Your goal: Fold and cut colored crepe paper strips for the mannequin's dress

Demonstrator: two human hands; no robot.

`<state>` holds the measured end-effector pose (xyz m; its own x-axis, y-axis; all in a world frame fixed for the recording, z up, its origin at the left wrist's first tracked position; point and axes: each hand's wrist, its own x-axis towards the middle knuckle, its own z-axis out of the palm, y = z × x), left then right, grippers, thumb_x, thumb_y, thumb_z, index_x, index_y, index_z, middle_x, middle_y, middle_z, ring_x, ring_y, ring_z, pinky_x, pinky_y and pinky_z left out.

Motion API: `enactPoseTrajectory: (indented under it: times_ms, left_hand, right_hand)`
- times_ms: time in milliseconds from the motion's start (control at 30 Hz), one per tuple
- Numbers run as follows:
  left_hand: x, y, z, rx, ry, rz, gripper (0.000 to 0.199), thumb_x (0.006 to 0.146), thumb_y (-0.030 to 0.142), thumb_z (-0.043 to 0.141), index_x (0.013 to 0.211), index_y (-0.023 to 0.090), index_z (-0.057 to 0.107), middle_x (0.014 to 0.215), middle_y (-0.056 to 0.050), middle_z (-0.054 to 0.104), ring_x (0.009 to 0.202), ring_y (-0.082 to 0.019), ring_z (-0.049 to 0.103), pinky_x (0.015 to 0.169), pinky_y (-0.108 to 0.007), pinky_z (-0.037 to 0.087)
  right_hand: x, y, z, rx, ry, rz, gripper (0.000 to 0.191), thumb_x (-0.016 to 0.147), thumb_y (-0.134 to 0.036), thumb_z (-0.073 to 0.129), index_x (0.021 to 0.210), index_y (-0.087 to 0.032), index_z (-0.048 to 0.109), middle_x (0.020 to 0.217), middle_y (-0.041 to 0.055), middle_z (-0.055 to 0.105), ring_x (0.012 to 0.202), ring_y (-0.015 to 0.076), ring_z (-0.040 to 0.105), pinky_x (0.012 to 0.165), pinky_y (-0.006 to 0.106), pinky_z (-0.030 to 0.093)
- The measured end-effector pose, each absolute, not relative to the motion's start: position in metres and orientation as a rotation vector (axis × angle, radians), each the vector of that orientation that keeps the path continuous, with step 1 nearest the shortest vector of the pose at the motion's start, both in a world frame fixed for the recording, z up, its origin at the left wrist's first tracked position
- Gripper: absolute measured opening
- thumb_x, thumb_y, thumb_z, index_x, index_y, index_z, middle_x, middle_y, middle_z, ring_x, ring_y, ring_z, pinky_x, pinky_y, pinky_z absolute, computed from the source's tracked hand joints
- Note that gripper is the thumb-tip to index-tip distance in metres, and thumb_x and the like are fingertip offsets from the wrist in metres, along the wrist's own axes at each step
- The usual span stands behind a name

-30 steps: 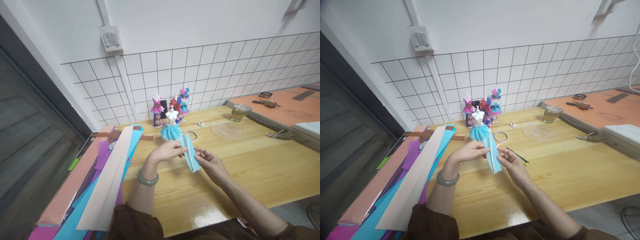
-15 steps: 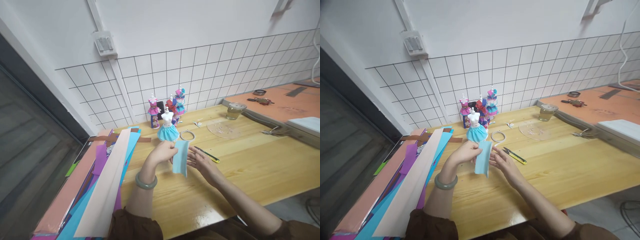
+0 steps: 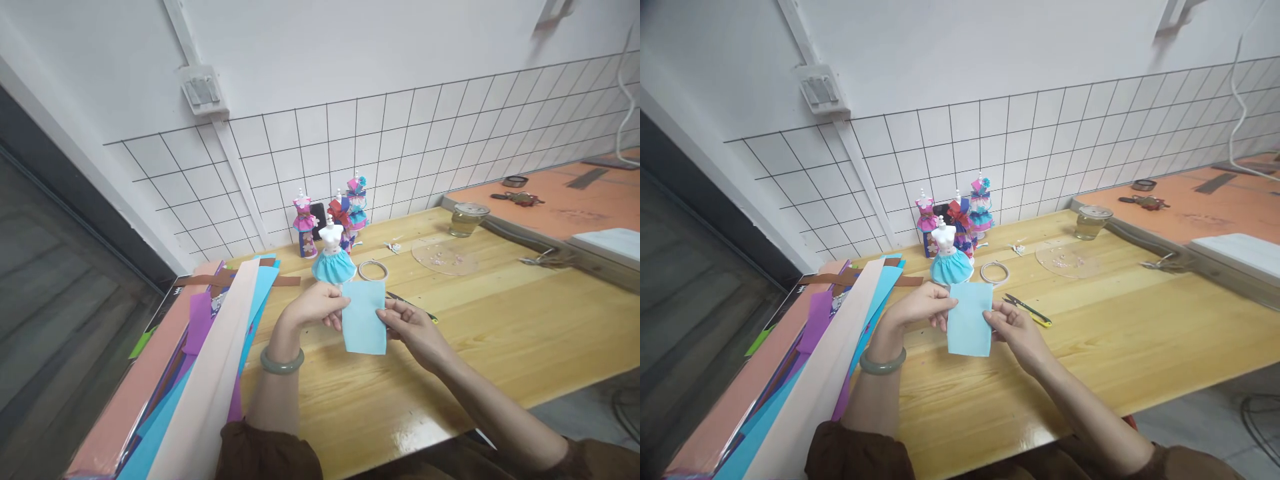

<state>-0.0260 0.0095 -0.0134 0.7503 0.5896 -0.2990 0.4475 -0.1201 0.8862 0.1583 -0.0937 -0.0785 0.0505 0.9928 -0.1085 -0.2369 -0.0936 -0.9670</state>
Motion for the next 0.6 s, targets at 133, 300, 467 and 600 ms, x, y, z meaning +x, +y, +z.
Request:
enactPoseTrajectory:
  times_ms: [133, 300, 467, 600]
  left_hand:
    - [-0.031, 0.011, -0.011, 1.748, 0.831, 0.119, 0.031, 0.078, 0.041, 0.049, 0.069, 0.012, 0.056, 0.070, -0.007, 0.067, 0.054, -0.011, 0.062, 0.046, -0.020, 0.041]
    - [-0.039, 0.020, -0.019, 1.740, 1.005, 0.165, 0.027, 0.079, 0.038, 0.048, 0.079, 0.013, 0.058, 0.074, -0.008, 0.069, 0.057, -0.012, 0.063, 0.050, -0.021, 0.045]
    - [-0.039, 0.026, -0.030, 1.787, 1.176, 0.152, 0.021, 0.079, 0.030, 0.046, 0.070, 0.013, 0.054, 0.070, -0.009, 0.068, 0.053, -0.014, 0.063, 0.046, -0.021, 0.046]
    - [-0.037, 0.027, -0.034, 1.854, 1.227, 0.049, 0.020, 0.077, 0.025, 0.045, 0.064, 0.012, 0.053, 0.070, -0.010, 0.068, 0.052, -0.013, 0.061, 0.047, -0.021, 0.047]
  right_hand:
    - [0.162, -0.095, -0.080, -1.173, -0.935, 1.336, 0.036, 0.073, -0.044, 0.066, 0.098, -0.018, 0.064, 0.075, 0.0029, 0.068, 0.062, 0.0128, 0.060, 0.055, 0.024, 0.045]
    - [0.177, -0.091, -0.093, -1.287, -1.011, 1.211, 0.039, 0.071, -0.050, 0.065, 0.094, -0.018, 0.065, 0.080, 0.0046, 0.069, 0.070, 0.0177, 0.063, 0.062, 0.030, 0.050]
    - [0.191, -0.092, -0.114, -1.446, -1.316, 0.482, 0.027, 0.080, -0.043, 0.055, 0.091, -0.021, 0.065, 0.089, 0.0090, 0.069, 0.082, 0.0246, 0.064, 0.074, 0.040, 0.051]
    - [0.185, -0.105, -0.132, -1.261, -1.855, 0.129, 0.022, 0.085, -0.024, 0.048, 0.100, -0.024, 0.064, 0.100, 0.0095, 0.068, 0.097, 0.0242, 0.061, 0.086, 0.044, 0.047]
